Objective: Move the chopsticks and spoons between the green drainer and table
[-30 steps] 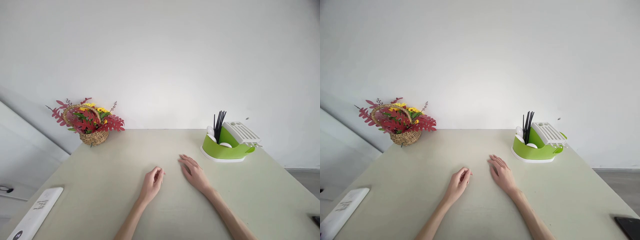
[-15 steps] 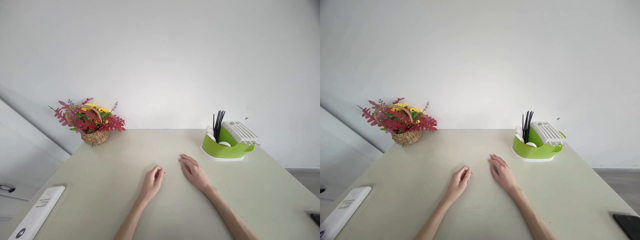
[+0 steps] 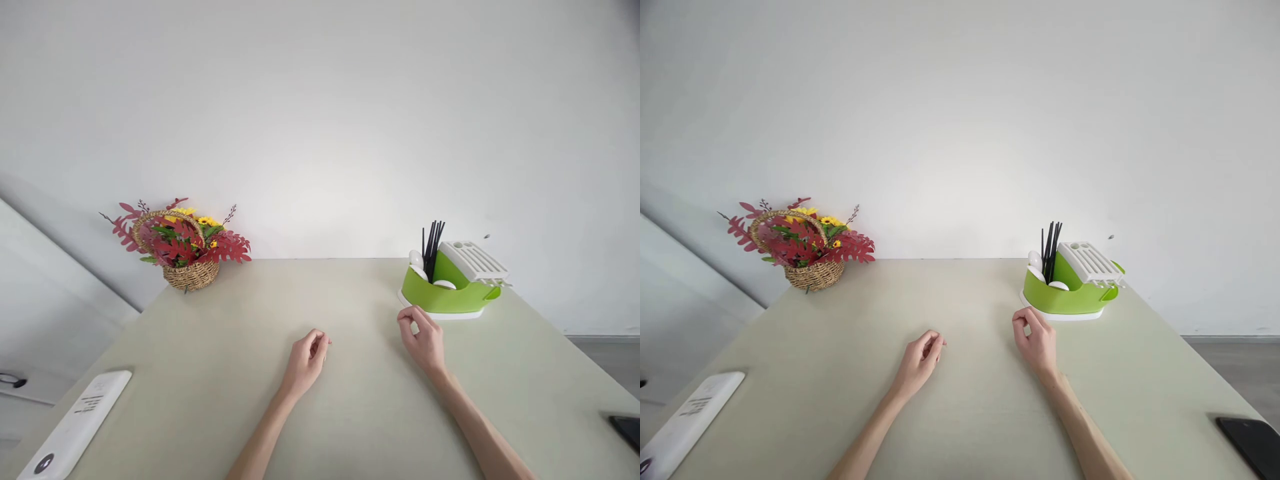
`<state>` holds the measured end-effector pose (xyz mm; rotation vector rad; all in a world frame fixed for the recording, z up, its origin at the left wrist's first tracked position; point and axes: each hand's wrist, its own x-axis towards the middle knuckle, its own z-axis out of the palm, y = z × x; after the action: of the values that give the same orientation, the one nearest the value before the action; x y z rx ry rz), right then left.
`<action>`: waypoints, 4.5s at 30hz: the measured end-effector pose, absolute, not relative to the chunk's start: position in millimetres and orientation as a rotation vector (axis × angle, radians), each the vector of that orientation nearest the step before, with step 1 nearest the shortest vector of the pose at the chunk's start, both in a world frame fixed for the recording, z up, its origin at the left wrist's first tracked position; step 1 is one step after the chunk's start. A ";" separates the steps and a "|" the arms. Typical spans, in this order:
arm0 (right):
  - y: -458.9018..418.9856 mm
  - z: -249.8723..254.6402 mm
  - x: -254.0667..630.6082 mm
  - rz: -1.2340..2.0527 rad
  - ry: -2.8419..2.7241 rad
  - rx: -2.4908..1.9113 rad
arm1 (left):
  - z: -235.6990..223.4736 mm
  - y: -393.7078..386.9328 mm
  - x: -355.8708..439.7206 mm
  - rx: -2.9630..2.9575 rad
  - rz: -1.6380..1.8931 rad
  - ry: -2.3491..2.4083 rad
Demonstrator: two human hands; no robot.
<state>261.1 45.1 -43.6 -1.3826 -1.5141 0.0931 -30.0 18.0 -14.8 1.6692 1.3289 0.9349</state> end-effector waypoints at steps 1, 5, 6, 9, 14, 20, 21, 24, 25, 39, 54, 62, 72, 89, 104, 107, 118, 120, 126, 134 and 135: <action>45.1 -44.5 262.8 0.095 -1.521 -1.384 | -15.2 17.9 -30.3 1.673 0.933 1.328; 45.2 -45.7 272.2 0.072 -1.508 -1.370 | -16.8 18.0 -31.1 1.685 0.918 1.333; 44.7 -45.0 275.6 0.054 -1.497 -1.366 | -17.1 18.1 -31.3 1.687 0.917 1.333; 42.4 -41.1 286.7 -0.026 -1.444 -1.367 | -18.0 18.3 -31.4 1.692 0.916 1.329; 44.4 -36.9 300.7 -0.181 -1.294 -1.387 | -19.7 17.8 -31.4 1.701 0.921 1.327; 58.8 -45.1 323.4 -0.329 -0.992 -1.426 | -20.0 17.3 -31.4 1.708 0.923 1.327; 60.4 -47.8 329.4 -0.329 -0.949 -1.439 | -19.9 17.2 -31.3 1.710 0.923 1.328; 62.8 -56.9 347.1 -0.289 -0.859 -1.498 | -19.7 17.2 -30.9 1.721 0.923 1.326; 63.0 -60.1 351.9 -0.266 -0.841 -1.522 | -19.7 17.1 -30.9 1.721 0.923 1.325; 65.0 -81.8 362.8 0.017 -0.929 -1.724 | -21.3 18.0 -32.0 1.711 0.926 1.321; 64.5 -73.7 309.8 -0.035 -1.246 -1.691 | -17.0 16.5 -29.8 1.709 0.935 1.301; 54.7 -72.0 265.3 -0.057 -1.456 -1.648 | -19.1 17.3 -29.9 1.708 0.945 1.296; 48.5 -61.0 243.9 -0.243 -1.556 -1.506 | -21.8 19.6 -30.2 1.714 0.935 1.297; 37.0 -57.5 232.8 -0.104 -1.712 -1.328 | -8.1 15.8 -22.6 1.697 0.968 1.281; 36.1 -57.1 233.1 -0.033 -1.651 -1.268 | -11.6 14.9 -23.1 1.735 0.910 1.262; 36.3 -57.0 233.8 -0.032 -1.642 -1.246 | -12.3 14.8 -22.9 1.736 0.925 1.268; 36.0 -56.9 237.3 0.004 -1.653 -1.154 | -14.9 16.4 -24.8 1.655 1.064 1.366; 35.5 -55.9 237.8 0.012 -1.661 -1.143 | -15.2 16.9 -24.9 1.643 1.068 1.374; 33.7 -53.0 237.1 0.018 -1.669 -1.147 | -15.1 16.8 -23.5 1.653 1.045 1.354; 33.3 -52.2 236.4 0.008 -1.675 -1.161 | -17.5 17.2 -24.8 1.673 1.031 1.364; 33.1 -52.1 236.5 0.007 -1.677 -1.163 | -17.8 17.3 -24.9 1.678 1.028 1.364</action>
<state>236.5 33.1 -52.1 -1.1633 -1.6769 0.0070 -24.9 17.3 -17.8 1.6777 1.3639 1.0279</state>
